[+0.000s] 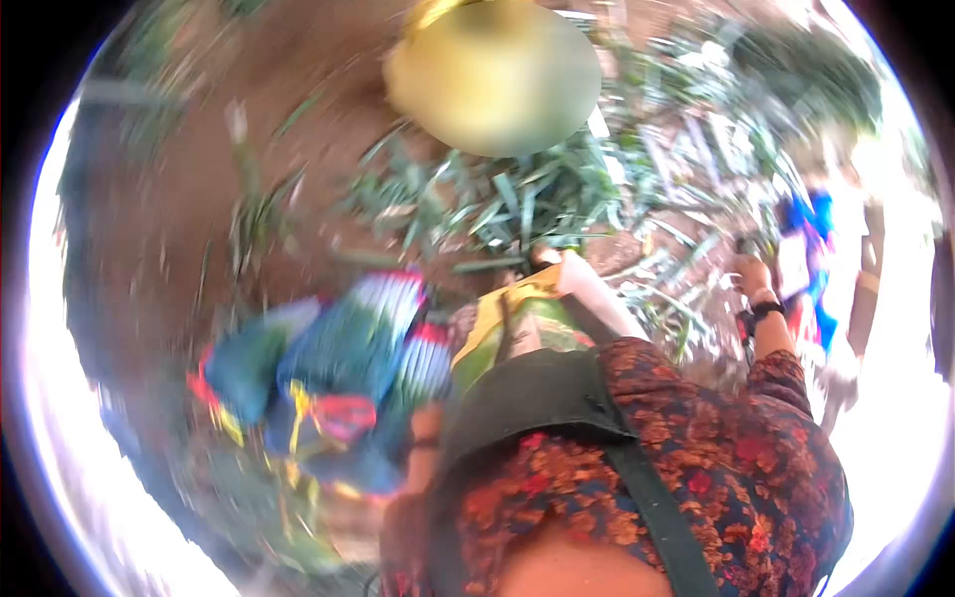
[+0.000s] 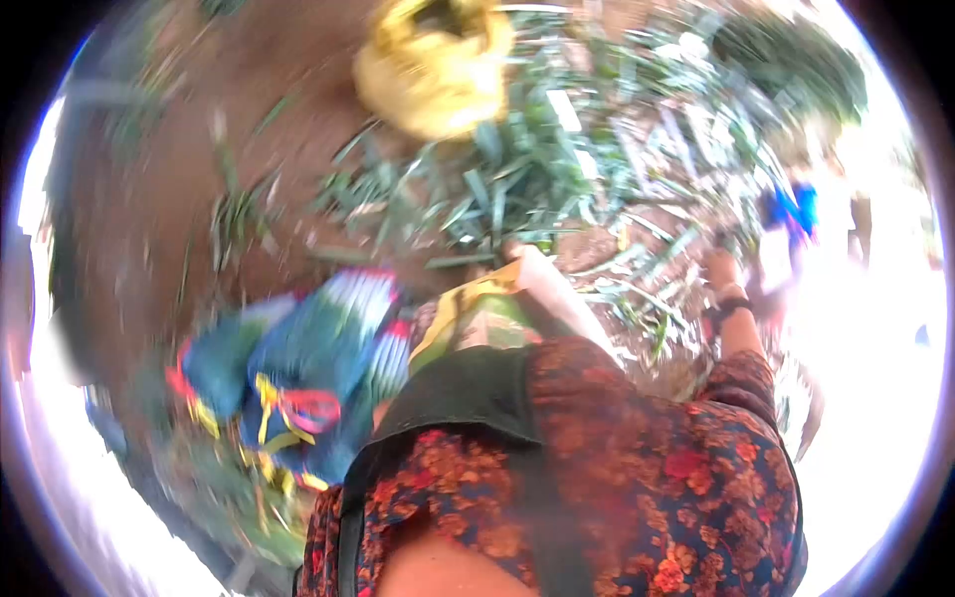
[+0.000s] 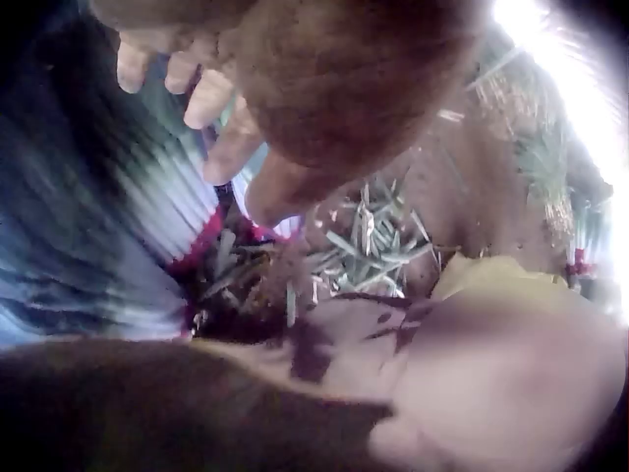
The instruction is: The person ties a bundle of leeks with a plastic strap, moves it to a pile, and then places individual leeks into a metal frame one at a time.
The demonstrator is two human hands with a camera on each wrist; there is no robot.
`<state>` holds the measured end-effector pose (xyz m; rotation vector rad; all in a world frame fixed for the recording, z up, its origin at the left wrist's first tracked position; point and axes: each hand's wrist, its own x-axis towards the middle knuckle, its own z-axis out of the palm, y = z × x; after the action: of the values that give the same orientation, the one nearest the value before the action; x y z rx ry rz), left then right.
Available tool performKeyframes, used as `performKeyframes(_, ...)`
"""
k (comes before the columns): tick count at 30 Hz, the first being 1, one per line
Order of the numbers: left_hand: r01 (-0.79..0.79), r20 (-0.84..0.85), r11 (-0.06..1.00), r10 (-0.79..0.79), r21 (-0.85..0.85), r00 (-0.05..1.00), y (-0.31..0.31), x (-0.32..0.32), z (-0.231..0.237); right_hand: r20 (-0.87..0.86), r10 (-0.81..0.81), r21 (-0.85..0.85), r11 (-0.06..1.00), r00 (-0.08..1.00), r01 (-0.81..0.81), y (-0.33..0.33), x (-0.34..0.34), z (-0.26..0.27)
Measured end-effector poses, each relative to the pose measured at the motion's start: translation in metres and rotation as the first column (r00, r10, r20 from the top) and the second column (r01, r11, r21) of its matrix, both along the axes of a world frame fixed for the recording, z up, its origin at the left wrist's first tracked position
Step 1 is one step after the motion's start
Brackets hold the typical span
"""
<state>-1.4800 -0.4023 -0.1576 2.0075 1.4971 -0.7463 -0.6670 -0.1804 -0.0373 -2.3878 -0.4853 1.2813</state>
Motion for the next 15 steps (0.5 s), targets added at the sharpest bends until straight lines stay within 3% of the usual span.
performKeyframes(3,0.228,0.163,0.974,-0.227,0.013,0.960,0.039,-0.030,-0.052,0.053,-0.296,0.068,0.954,0.954,0.292,-0.091,-0.014,0.047)
performKeyframes(5,0.358,0.183,0.932,-0.361,0.050,0.914,0.078,-0.051,-0.082,0.107,-0.389,0.036,0.921,0.915,0.387,-0.149,-0.052,0.081)
performKeyframes(6,0.324,0.091,0.944,-0.318,-0.066,0.944,0.123,-0.043,-0.048,0.268,-0.145,-0.038,0.986,0.953,0.160,-0.218,-0.030,0.046)
performKeyframes(7,0.283,-0.013,0.943,-0.289,-0.175,0.957,0.188,-0.013,0.022,0.225,-0.295,-0.016,0.952,0.929,0.307,-0.242,-0.053,0.059)
performKeyframes(9,0.213,-0.080,0.972,-0.206,0.102,0.975,0.245,-0.018,0.035,0.149,-0.521,-0.053,0.844,0.840,0.533,-0.287,-0.100,0.081)
performKeyframes(10,0.154,-0.092,0.985,-0.147,0.083,0.985,0.279,-0.021,0.033,0.133,-0.568,-0.115,0.805,0.812,0.582,-0.307,-0.127,0.092)
performKeyframes(11,0.096,-0.108,0.993,-0.088,0.070,0.990,0.309,-0.019,0.031,0.321,-0.243,-0.249,0.911,0.915,0.329,-0.351,-0.138,0.078)
performKeyframes(13,-0.103,-0.069,0.992,0.108,0.070,0.992,0.352,0.006,0.034,0.359,0.303,-0.474,0.874,0.883,-0.108,-0.432,-0.173,0.056)
performKeyframes(14,-0.242,-0.009,0.968,0.243,0.071,0.970,0.368,0.028,0.040,0.294,0.600,-0.607,0.719,0.744,-0.339,-0.464,-0.192,0.048)
performKeyframes(15,-0.378,0.056,0.924,0.375,0.062,0.925,0.381,0.049,0.041,0.184,0.785,-0.701,0.527,0.592,-0.481,-0.490,-0.211,0.043)
